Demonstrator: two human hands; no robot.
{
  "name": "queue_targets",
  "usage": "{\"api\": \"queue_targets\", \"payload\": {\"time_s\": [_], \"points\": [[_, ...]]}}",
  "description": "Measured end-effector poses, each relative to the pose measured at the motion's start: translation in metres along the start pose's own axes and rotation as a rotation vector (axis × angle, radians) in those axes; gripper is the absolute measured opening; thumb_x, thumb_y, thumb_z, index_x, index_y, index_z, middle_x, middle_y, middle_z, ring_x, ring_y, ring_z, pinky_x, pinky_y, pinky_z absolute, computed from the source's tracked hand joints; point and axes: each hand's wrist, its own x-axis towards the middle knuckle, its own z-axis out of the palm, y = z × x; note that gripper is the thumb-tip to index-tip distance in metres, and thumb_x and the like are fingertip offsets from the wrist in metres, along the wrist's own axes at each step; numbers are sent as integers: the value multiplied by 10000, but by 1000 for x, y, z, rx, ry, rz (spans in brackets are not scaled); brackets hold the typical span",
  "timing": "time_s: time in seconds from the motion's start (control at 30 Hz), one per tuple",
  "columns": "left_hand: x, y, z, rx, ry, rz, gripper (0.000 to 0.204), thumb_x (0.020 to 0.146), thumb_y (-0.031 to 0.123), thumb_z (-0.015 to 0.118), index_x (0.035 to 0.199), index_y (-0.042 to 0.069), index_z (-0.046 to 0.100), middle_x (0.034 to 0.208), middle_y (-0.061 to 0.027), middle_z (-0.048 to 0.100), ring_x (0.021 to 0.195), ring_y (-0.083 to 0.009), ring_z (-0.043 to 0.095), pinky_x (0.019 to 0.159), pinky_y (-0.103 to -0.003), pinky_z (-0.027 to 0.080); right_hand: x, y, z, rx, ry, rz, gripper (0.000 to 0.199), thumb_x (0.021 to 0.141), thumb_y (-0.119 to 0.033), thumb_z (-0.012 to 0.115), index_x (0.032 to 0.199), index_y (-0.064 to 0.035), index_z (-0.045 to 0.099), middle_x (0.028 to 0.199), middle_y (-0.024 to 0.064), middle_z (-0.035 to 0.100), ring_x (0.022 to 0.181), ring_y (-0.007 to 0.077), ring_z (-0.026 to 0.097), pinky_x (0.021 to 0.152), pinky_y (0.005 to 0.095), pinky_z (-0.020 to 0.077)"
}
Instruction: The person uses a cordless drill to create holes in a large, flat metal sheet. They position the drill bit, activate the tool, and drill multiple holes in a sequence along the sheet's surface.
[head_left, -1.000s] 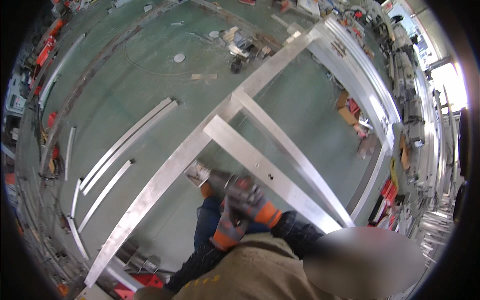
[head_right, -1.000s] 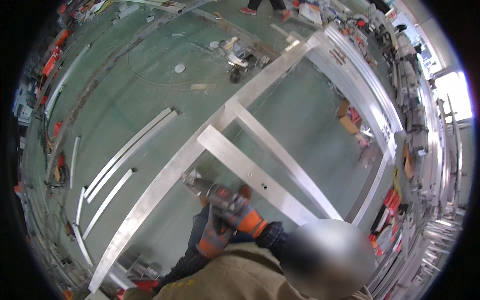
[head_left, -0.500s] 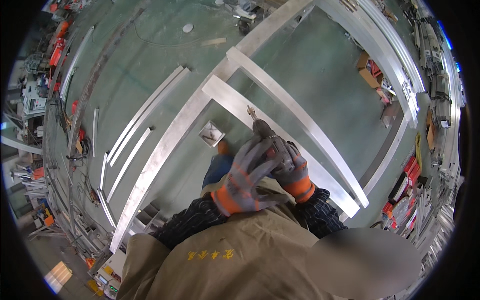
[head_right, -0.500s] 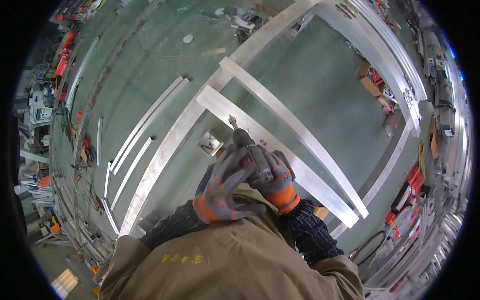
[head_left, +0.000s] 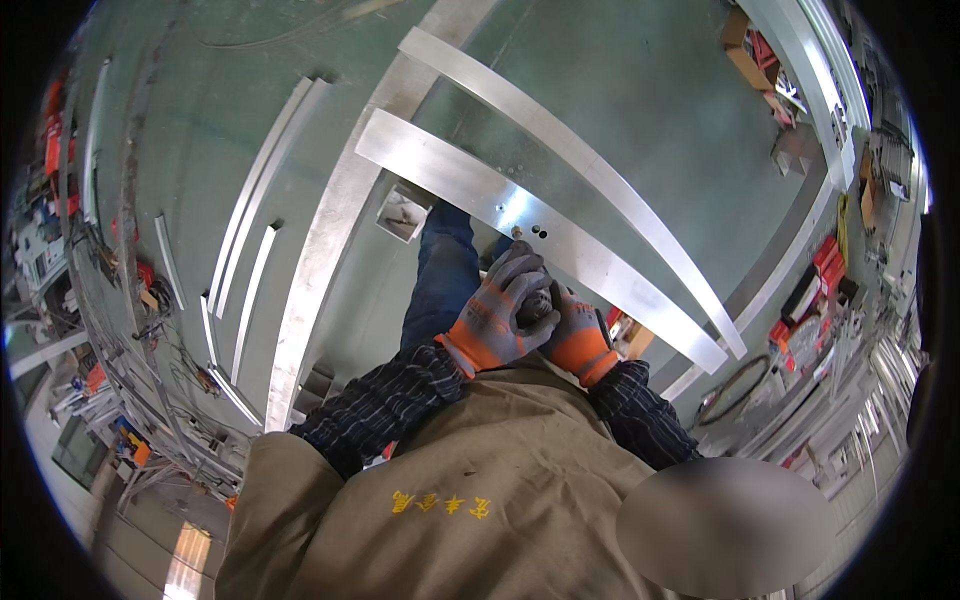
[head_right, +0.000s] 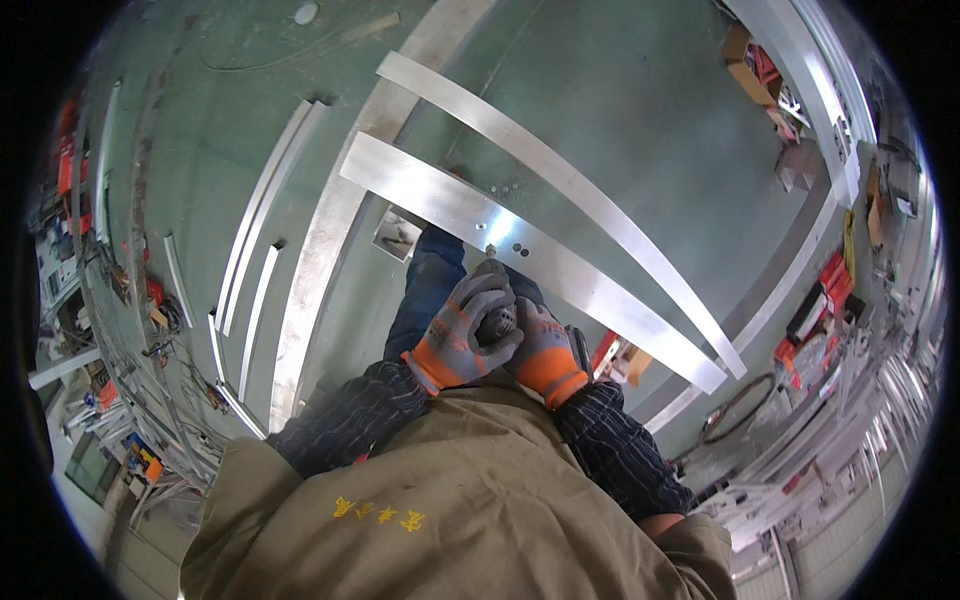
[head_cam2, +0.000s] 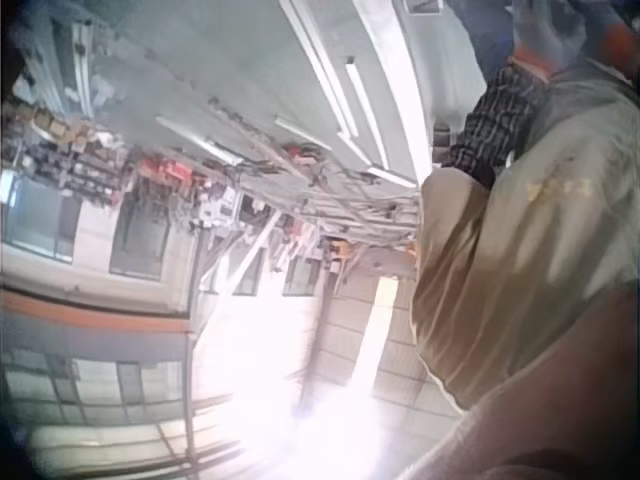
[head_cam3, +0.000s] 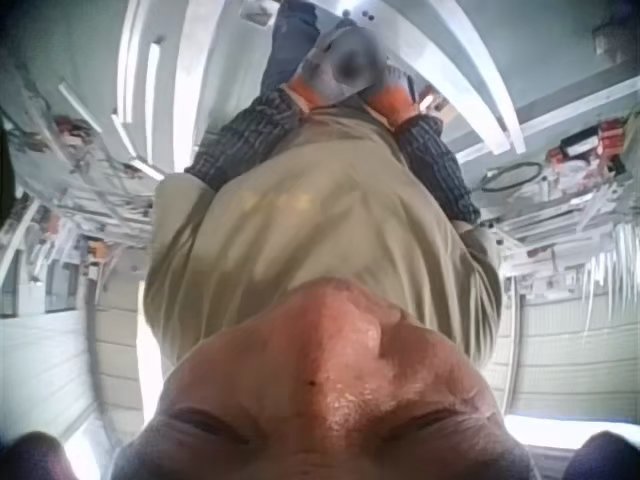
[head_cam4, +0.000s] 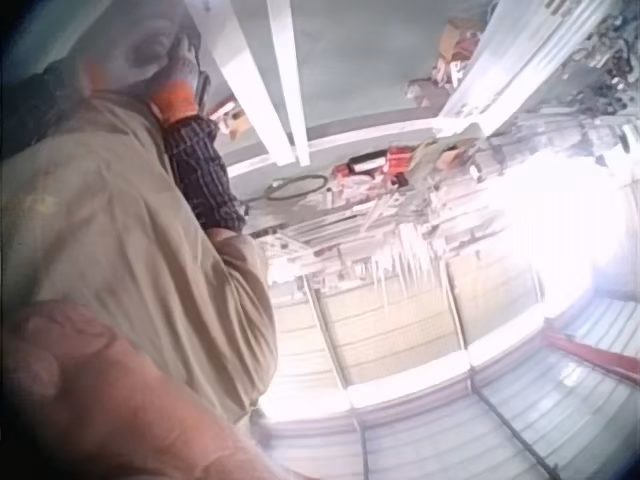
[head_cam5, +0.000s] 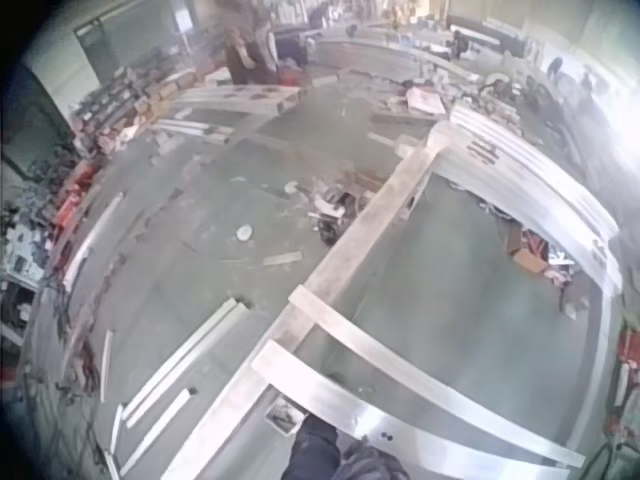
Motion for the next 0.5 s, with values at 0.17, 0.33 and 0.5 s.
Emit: {"api": "queue_targets", "payload": {"time_s": [0.17,0.33,0.5], "points": [[16,-32,6,13,-37,-20,547,814,219,851,1269,58,591,1378,-198,563,1342,-437,519,1130,-530,460,27,-5,2,78,-119,173,682,823,-330,803,1377,-75,499,1217,235,684,1111,424,679,907,486,556],[23,-50,4,-36,-43,-116,534,809,212,845,1258,64,599,1376,-202,560,1355,-449,506,1145,-546,445,48,-2,10,109,-178,232,758,800,-380,815,1406,-77,475,1192,217,696,1104,407,690,911,481,560],[24,-55,4,-31,-28,-143,535,793,201,851,1250,71,604,1374,-197,556,1354,-457,504,1146,-549,446,56,-3,6,81,-212,227,800,782,-399,829,1423,-87,465,1233,206,685,1133,396,682,929,475,556]]}}
